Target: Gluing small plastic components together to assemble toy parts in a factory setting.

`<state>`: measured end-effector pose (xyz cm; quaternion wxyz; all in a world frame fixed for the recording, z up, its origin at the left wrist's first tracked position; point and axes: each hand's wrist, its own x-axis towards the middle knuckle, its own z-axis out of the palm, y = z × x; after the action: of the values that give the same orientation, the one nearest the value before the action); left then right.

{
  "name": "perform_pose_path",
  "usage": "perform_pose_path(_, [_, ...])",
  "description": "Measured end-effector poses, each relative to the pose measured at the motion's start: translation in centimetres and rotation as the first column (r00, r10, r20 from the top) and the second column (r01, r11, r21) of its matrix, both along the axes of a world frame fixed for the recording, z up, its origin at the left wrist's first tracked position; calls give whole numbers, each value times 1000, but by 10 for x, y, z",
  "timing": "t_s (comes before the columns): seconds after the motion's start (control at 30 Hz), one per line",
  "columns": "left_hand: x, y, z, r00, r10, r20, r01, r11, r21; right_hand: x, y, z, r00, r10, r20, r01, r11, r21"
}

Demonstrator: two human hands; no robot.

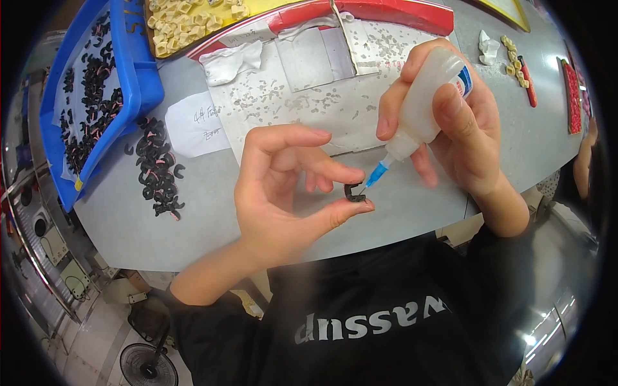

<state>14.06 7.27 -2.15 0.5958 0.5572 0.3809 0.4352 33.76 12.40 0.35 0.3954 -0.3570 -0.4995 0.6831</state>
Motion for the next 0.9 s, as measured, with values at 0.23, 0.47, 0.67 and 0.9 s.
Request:
perform_pose_path(0.23, [0,0,-1,1000,4,-1,-4,1000,2,1,0,0,1000,-6,2,6,1000,4])
perform_pose_path(0.47, [0,0,1,1000,10,-1,-10,1000,-5,1,0,0,1000,-8,-6,8,1000,11])
perform_pose_path(0.67, [0,1,1,1000,14,5,-14,1000,1,0,0,2,999,-35,21,35,999,-1])
perform_pose_path(0.9, [2,1,0,1000,17,19,-17,1000,-1,4,-1,-5,999,-34,5,34,997,68])
